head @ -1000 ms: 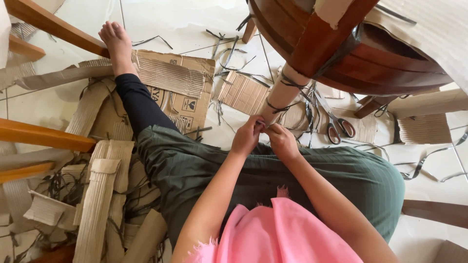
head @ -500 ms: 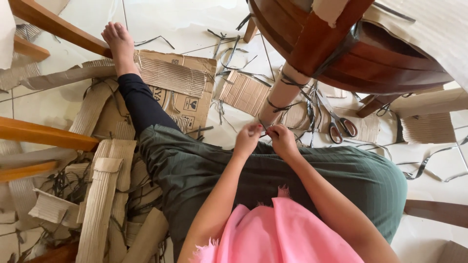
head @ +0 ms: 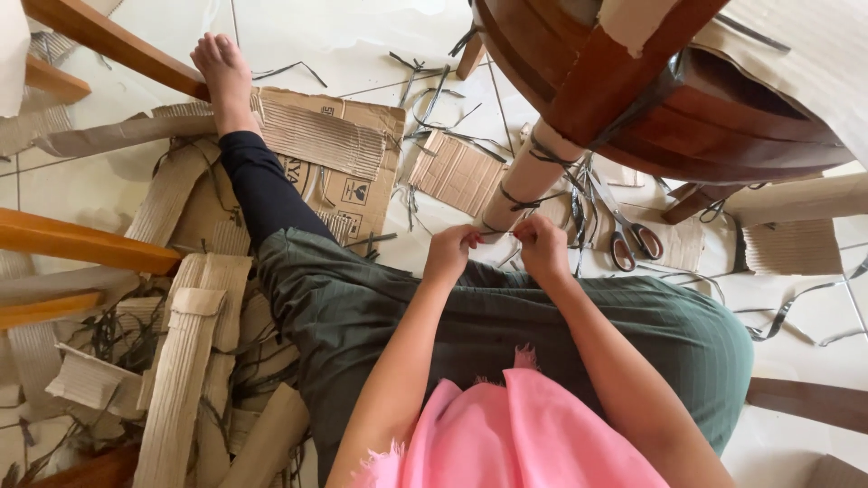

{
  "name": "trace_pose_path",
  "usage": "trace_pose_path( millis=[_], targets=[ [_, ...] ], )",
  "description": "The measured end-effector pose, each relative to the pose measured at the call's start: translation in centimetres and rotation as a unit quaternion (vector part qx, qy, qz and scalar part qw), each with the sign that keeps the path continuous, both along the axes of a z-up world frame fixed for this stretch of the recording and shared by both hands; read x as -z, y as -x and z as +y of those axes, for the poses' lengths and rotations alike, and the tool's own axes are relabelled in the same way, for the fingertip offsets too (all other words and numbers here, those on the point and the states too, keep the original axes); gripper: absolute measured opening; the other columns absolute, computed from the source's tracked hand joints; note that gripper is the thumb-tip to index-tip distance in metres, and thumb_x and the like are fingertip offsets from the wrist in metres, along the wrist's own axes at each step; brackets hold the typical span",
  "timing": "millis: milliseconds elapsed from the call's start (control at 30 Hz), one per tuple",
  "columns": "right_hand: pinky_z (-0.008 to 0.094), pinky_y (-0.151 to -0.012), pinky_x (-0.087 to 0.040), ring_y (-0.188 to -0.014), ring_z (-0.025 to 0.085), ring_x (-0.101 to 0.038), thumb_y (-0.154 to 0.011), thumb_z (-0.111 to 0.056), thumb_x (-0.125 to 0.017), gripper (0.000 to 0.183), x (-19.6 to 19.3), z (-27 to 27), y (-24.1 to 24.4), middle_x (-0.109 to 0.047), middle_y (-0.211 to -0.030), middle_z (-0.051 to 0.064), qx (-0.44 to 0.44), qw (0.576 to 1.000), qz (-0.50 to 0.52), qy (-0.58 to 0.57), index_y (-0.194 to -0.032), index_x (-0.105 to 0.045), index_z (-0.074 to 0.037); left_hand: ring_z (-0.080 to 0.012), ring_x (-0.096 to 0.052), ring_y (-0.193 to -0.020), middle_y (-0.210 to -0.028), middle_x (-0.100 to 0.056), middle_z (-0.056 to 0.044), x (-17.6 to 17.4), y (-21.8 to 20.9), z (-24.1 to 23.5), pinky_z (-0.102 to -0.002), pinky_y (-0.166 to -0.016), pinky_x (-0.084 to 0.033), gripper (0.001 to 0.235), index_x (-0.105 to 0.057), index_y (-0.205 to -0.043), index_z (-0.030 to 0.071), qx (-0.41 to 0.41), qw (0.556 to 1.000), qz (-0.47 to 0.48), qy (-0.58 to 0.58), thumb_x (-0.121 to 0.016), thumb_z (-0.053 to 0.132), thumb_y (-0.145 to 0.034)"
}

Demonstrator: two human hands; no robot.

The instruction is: Wrapping wooden chair legs with cardboard strips and securing them with black string for protection during transport.

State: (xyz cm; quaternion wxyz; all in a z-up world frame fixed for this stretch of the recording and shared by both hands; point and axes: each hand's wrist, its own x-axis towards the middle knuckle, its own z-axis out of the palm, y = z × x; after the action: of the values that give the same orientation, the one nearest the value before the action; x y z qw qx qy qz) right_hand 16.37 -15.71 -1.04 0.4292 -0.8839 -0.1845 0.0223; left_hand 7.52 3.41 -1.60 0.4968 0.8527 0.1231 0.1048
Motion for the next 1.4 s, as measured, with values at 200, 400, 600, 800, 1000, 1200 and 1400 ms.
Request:
trace_pose_path(
  millis=[200, 400, 600, 800, 1000, 1200, 1400],
  targets=[
    [0.042, -0.084, -0.055, -0.086, 0.028, -0.073, -0.088, -0.007, -0.067, 0.018, 2.5, 0.8, -1.8, -0.074, -0.076, -0.002, 0.052, 0.997, 0.057, 0.027, -0.085, -0.075, -0.024, -0.0198, -0.071, -0.076, -0.071, -0.07, 0.006, 0.2, 0.3, -0.4, -0.033, -0.081, -0.057, 0.03, -0.077, -0.094, 0.022, -0.007, 1.0, -0.024, 0.008, -0.06, -0.003, -0.092],
    [0.041, -0.083, -0.056, -0.084, 0.026, -0.072, -0.088, -0.012, -0.069, 0.017, 3.6, 0.8, -2.1, -0.073, -0.074, -0.003, 0.08, 0.992, 0.092, 0.039, -0.082, -0.075, -0.027, -0.0158, -0.066, -0.099, -0.094, -0.066, 0.009, -6.3, 0.4, -1.1, -0.031, -0.089, -0.05, 0.016, -0.072, -0.085, 0.03, 0.052, 0.945, -0.145, -0.287, -0.065, 0.018, -0.094],
    [0.048, -0.082, -0.056, -0.085, 0.032, -0.073, -0.082, -0.019, -0.083, 0.015, 2.2, 1.1, -1.0, -0.073, -0.075, 0.003, 0.094, 0.988, 0.11, 0.056, -0.095, -0.079, -0.022, -0.0144, -0.072, -0.094, -0.099, -0.074, 0.01, -3.7, -0.5, -1.4, -0.03, -0.085, -0.055, 0.011, -0.073, -0.088, 0.027, 0.12, 0.951, -0.197, -0.207, -0.07, 0.019, -0.095],
    [0.044, -0.081, -0.057, -0.084, 0.028, -0.074, -0.083, -0.026, -0.082, 0.009, 2.9, -0.5, 0.4, -0.075, -0.076, 0.0, 0.092, 0.982, 0.134, 0.099, -0.092, -0.082, -0.03, -0.0198, -0.073, -0.097, -0.103, -0.076, 0.003, -0.6, -1.9, -1.3, -0.034, -0.082, -0.056, 0.008, -0.075, -0.098, 0.021, 0.124, 0.96, -0.212, -0.131, -0.075, 0.026, -0.093],
    [0.039, -0.077, -0.058, -0.078, 0.026, -0.075, -0.086, -0.029, -0.08, 0.012, 1.3, -1.1, 2.0, -0.077, -0.079, 0.002, 0.067, 0.985, 0.146, 0.064, -0.097, -0.083, -0.024, -0.0244, -0.072, -0.104, -0.114, -0.076, 0.0, -0.9, -1.5, -1.1, -0.04, -0.084, -0.054, 0.023, -0.075, -0.113, 0.018, 0.149, 0.961, -0.205, -0.113, -0.077, 0.019, -0.09],
    [0.041, -0.067, -0.058, -0.071, 0.029, -0.073, -0.086, -0.02, -0.078, 0.014, -0.2, -0.2, 4.0, -0.077, -0.081, 0.008, 0.051, 0.993, 0.105, -0.019, -0.099, -0.082, -0.016, -0.0102, -0.072, -0.103, -0.111, -0.077, 0.011, 0.5, -1.8, -1.8, -0.029, -0.089, -0.052, 0.017, -0.077, -0.11, 0.029, 0.096, 0.949, -0.236, -0.186, -0.069, 0.021, -0.097],
    [0.039, -0.067, -0.061, -0.078, 0.033, -0.074, -0.093, -0.011, -0.08, 0.026, -3.6, 1.2, 3.8, -0.066, -0.109, 0.015, 0.042, 0.991, -0.032, -0.122, -0.114, -0.065, -0.003, -0.0065, -0.073, -0.092, -0.098, -0.076, 0.014, -1.1, -1.9, -1.6, -0.026, -0.09, -0.051, 0.019, -0.076, -0.107, 0.031, 0.073, 0.924, -0.274, -0.258, -0.063, 0.019, -0.101]
  ],
)
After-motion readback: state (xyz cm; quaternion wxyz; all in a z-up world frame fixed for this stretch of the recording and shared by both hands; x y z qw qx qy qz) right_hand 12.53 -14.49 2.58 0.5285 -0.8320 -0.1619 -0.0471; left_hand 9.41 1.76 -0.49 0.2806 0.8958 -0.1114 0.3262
